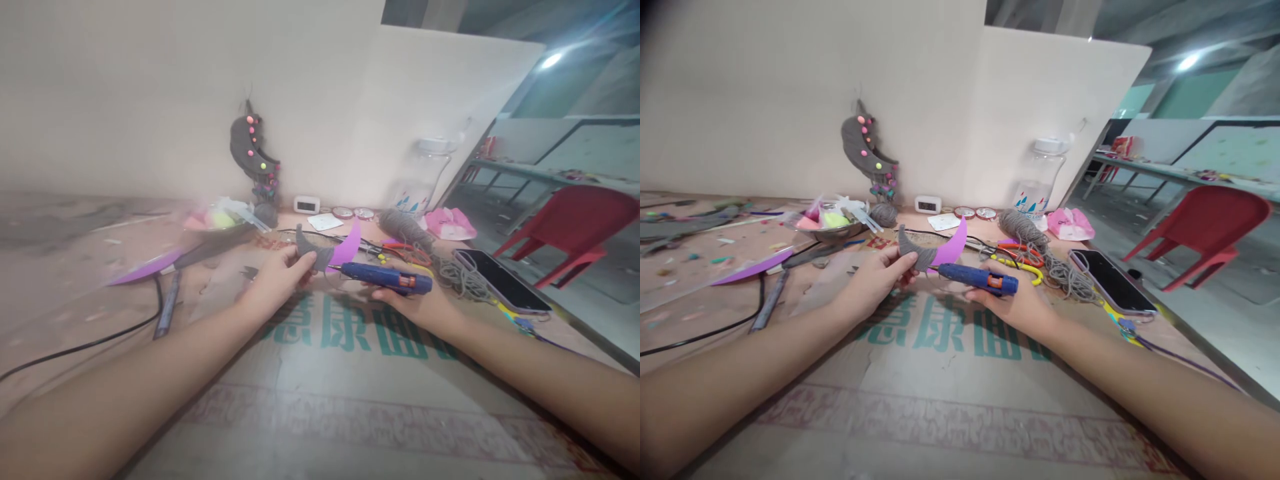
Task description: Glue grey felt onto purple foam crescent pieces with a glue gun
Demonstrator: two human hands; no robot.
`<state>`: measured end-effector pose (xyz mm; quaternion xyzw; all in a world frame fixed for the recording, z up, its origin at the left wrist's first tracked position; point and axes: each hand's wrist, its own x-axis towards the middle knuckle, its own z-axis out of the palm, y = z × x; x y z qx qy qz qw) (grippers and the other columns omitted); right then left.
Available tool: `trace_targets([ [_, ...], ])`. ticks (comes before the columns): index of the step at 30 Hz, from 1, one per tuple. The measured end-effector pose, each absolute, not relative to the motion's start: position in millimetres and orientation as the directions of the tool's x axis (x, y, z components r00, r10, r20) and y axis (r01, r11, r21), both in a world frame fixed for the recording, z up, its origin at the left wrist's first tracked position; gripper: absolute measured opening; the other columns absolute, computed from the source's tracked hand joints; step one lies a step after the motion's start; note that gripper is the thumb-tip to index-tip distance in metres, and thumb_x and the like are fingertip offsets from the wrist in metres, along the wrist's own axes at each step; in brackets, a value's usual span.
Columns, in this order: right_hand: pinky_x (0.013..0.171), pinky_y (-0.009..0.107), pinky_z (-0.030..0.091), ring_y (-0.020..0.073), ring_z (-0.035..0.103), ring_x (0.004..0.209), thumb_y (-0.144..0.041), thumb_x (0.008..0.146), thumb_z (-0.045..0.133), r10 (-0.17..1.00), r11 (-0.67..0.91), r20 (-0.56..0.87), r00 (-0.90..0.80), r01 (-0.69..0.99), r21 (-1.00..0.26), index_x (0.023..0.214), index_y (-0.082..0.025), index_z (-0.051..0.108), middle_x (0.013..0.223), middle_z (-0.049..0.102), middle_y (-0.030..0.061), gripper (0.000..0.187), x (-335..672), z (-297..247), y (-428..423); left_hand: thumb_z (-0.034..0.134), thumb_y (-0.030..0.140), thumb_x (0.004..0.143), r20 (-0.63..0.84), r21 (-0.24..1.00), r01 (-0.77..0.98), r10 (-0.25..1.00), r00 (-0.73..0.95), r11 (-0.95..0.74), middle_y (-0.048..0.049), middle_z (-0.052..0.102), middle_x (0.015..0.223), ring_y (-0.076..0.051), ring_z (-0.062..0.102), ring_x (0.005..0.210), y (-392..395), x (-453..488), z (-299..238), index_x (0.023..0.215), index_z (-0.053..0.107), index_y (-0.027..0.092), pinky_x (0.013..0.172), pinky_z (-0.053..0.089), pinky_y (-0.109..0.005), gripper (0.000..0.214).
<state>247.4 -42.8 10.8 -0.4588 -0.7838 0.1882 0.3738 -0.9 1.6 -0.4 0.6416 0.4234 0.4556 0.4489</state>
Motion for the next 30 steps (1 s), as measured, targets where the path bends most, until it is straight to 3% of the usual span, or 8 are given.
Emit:
trace_targets([
  [10,0.055,0.026,0.045,0.0147,0.055,0.060,-0.037,0.076,0.066,0.866,0.492,0.416,-0.279,0.626,-0.605,0.074,-0.021,0.054,0.066,0.057,-0.0014,0.021,245.3,12.9,-44.0,0.055,0.045,0.081,0.185,0.968,0.124,0.958,0.220,-0.216,0.0024,0.054,0.060,-0.009,0.048,0.052,-1.8,-1.0,3.0,0.068,0.051,0.017,0.052,0.038,-0.022,0.031],
  [18,0.063,0.030,0.047,0.0176,0.059,0.068,-0.040,0.076,0.067,0.875,0.478,0.389,-0.287,0.630,-0.612,0.082,-0.021,0.057,0.072,0.062,0.0012,0.023,245.0,13.2,-43.8,0.056,0.044,0.080,0.177,0.976,0.085,0.960,0.218,-0.199,0.0035,0.052,0.058,-0.008,0.046,0.049,-0.8,0.5,3.3,0.070,0.051,0.017,0.048,0.035,-0.020,0.029],
  [30,0.054,0.025,0.039,0.0128,0.049,0.057,-0.038,0.075,0.065,0.845,0.516,0.442,-0.300,0.672,-0.530,0.070,-0.020,0.051,0.062,0.051,-0.0029,0.024,241.2,14.2,-44.5,0.057,0.040,0.079,0.123,0.988,0.062,0.970,0.207,-0.139,0.0030,0.054,0.058,-0.008,0.049,0.048,-1.5,2.5,6.1,0.075,0.052,0.016,0.046,0.037,-0.018,0.025],
])
